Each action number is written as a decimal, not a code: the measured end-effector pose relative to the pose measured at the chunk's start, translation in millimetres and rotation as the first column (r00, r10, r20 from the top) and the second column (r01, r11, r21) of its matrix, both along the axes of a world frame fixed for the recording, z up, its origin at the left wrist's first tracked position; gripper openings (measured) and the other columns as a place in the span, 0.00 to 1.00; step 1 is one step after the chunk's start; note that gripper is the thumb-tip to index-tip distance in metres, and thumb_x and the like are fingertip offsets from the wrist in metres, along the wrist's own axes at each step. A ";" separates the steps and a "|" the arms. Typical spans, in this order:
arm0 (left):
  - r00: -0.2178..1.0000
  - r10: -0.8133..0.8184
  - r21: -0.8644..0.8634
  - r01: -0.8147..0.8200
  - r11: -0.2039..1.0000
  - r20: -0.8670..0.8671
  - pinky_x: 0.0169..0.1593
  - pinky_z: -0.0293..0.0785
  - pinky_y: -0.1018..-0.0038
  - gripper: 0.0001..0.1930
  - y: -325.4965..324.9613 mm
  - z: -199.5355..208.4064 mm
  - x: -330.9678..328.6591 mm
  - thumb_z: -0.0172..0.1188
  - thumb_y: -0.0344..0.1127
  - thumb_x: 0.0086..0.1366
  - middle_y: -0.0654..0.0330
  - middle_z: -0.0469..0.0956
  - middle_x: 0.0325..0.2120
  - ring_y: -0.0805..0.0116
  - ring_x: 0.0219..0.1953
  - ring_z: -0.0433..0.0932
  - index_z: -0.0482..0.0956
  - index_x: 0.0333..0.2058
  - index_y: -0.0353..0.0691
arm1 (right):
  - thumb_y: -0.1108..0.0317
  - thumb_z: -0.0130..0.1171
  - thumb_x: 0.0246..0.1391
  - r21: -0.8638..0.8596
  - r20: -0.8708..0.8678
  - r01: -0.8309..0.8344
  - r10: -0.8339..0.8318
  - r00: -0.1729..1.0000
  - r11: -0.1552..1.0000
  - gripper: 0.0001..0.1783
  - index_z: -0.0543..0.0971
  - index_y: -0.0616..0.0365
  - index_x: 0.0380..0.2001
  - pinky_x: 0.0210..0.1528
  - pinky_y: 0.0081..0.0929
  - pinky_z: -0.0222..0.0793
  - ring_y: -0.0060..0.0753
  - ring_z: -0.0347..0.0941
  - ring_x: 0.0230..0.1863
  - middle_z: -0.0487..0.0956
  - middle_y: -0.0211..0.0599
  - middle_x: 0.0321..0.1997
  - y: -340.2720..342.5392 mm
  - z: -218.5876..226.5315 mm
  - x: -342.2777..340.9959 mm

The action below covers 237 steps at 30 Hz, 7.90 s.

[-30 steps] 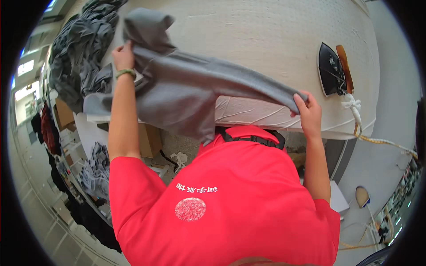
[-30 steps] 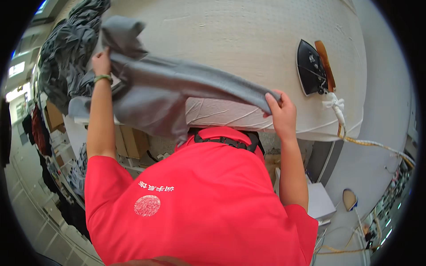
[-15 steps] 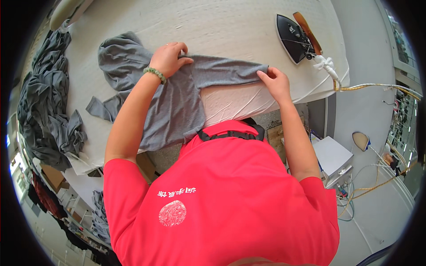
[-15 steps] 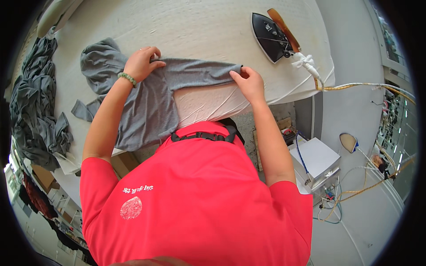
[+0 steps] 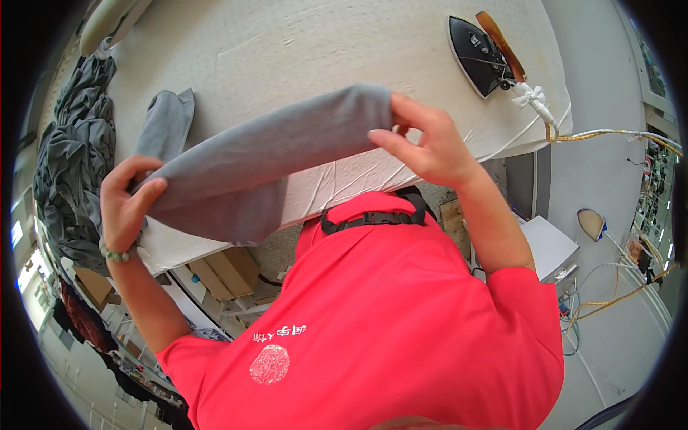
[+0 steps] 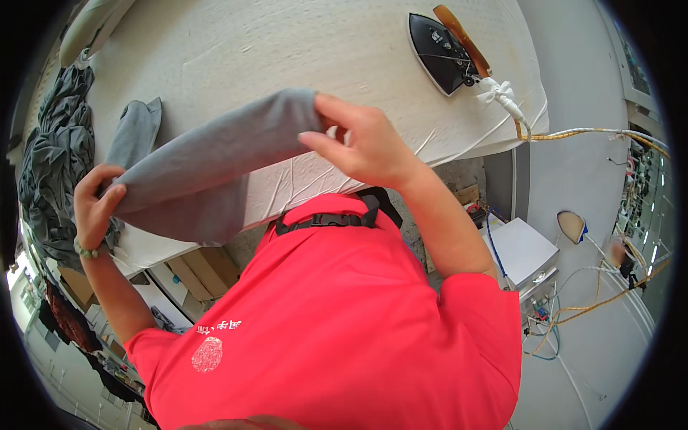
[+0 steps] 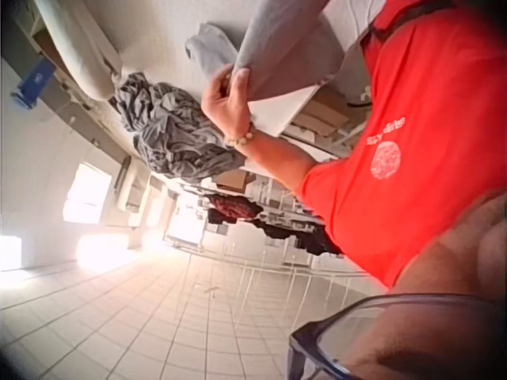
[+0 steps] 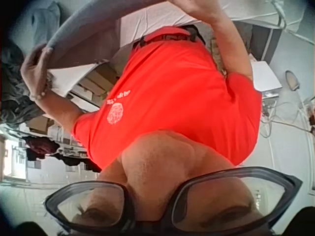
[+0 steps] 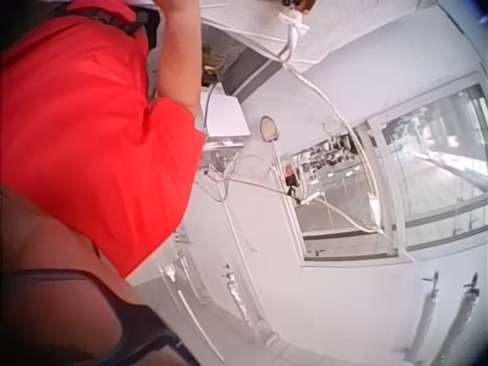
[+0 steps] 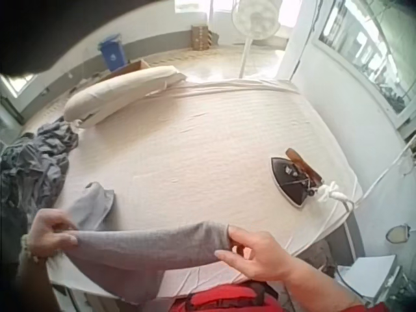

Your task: Ironing a grey t-shirt on an industrial ironing table.

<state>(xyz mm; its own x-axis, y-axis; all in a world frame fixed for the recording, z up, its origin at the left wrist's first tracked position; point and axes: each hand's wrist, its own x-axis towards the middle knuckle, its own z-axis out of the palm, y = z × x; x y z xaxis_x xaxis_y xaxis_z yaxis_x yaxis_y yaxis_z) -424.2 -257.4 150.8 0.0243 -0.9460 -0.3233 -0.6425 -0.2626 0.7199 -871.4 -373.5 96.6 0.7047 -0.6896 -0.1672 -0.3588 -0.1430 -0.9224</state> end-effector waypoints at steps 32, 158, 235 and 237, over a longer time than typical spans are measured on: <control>0.720 0.116 -0.576 0.437 0.691 0.684 0.56 0.74 0.58 0.21 -108.5 -230.0 -191.9 0.63 0.33 0.62 0.56 0.80 0.53 0.53 0.55 0.79 0.80 0.55 0.45 | 0.65 0.70 0.60 0.046 -0.233 0.624 -0.599 0.766 0.780 0.28 0.78 0.66 0.61 0.31 0.23 0.71 0.18 0.74 0.28 0.84 0.30 0.31 -27.9 -174.7 -90.9; 0.913 0.161 -0.494 0.049 0.868 0.374 0.64 0.69 0.58 0.27 -37.5 -219.7 -434.0 0.70 0.36 0.56 0.56 0.75 0.51 0.56 0.59 0.74 0.82 0.57 0.49 | 0.61 0.65 0.60 -0.943 -0.098 0.019 -0.331 0.939 0.333 0.22 0.80 0.57 0.55 0.60 0.42 0.74 0.50 0.77 0.58 0.82 0.43 0.53 -193.0 -89.2 -170.2; 0.645 0.702 -0.498 -0.522 0.693 0.301 0.57 0.76 0.67 0.18 65.9 -203.5 -28.4 0.67 0.43 0.71 0.54 0.82 0.50 0.59 0.52 0.81 0.83 0.51 0.37 | 0.55 0.64 0.63 -0.244 -0.771 -0.232 -0.043 0.636 0.942 0.21 0.79 0.64 0.46 0.49 0.52 0.79 0.65 0.83 0.45 0.85 0.60 0.40 -51.6 -78.6 71.1; 0.634 0.671 -0.366 -0.563 0.741 0.384 0.61 0.74 0.66 0.23 89.8 -225.4 -7.8 0.68 0.48 0.70 0.52 0.81 0.52 0.57 0.55 0.79 0.81 0.55 0.37 | 0.54 0.65 0.63 -0.233 -0.800 -0.226 -0.054 0.598 0.946 0.21 0.80 0.62 0.47 0.50 0.51 0.78 0.64 0.82 0.46 0.85 0.60 0.41 -62.0 -84.6 40.7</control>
<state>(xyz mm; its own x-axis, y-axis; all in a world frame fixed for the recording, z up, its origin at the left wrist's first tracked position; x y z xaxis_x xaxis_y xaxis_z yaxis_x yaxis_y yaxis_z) -432.1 -167.7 -74.5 0.7193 -0.6899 0.0812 -0.6411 -0.6144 0.4599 -830.7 -435.5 12.0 0.4492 -0.7435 -0.4954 -0.8913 -0.4115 -0.1905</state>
